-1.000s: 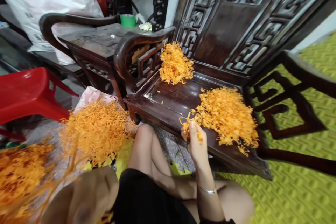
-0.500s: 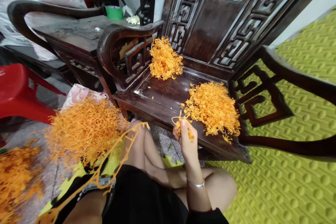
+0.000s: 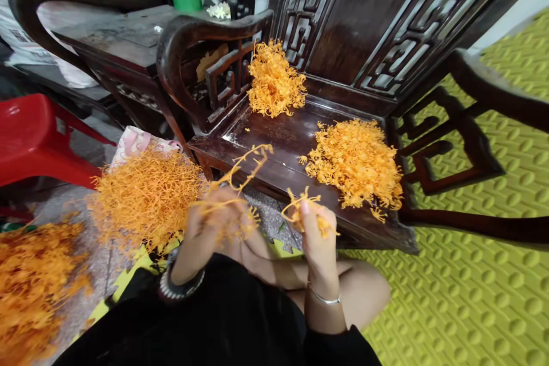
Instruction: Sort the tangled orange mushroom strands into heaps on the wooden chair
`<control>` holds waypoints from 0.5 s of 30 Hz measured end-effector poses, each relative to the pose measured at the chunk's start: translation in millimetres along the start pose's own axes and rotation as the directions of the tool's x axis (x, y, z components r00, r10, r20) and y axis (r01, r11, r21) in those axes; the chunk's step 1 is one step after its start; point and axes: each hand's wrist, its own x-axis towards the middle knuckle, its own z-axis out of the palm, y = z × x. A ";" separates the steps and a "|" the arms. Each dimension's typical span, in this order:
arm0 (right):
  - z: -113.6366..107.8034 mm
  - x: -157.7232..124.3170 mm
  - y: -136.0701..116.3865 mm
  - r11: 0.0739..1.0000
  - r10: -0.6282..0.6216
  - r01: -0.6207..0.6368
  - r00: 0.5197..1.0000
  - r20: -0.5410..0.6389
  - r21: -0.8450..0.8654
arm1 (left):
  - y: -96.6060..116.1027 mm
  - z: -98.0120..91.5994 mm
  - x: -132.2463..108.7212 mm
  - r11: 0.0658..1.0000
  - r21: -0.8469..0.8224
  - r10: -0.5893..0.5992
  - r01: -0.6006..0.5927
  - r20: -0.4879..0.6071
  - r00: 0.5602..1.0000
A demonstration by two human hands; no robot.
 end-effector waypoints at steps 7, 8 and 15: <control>6.6 -14.6 -9.0 0.998 0.041 -0.036 0.990 0.133 -0.042 | -40.3 26.8 12.6 0.983 0.180 -0.009 -0.039 0.261 0.965; 9.4 -16.4 -9.6 0.994 0.092 -0.102 0.978 0.188 0.042 | -42.2 29.5 10.9 0.990 0.139 -0.016 -0.022 0.266 0.964; 30.8 -34.7 -11.8 0.635 0.053 -0.330 0.920 0.387 0.699 | -47.4 51.6 -3.5 0.945 -0.248 -0.179 0.212 0.147 0.973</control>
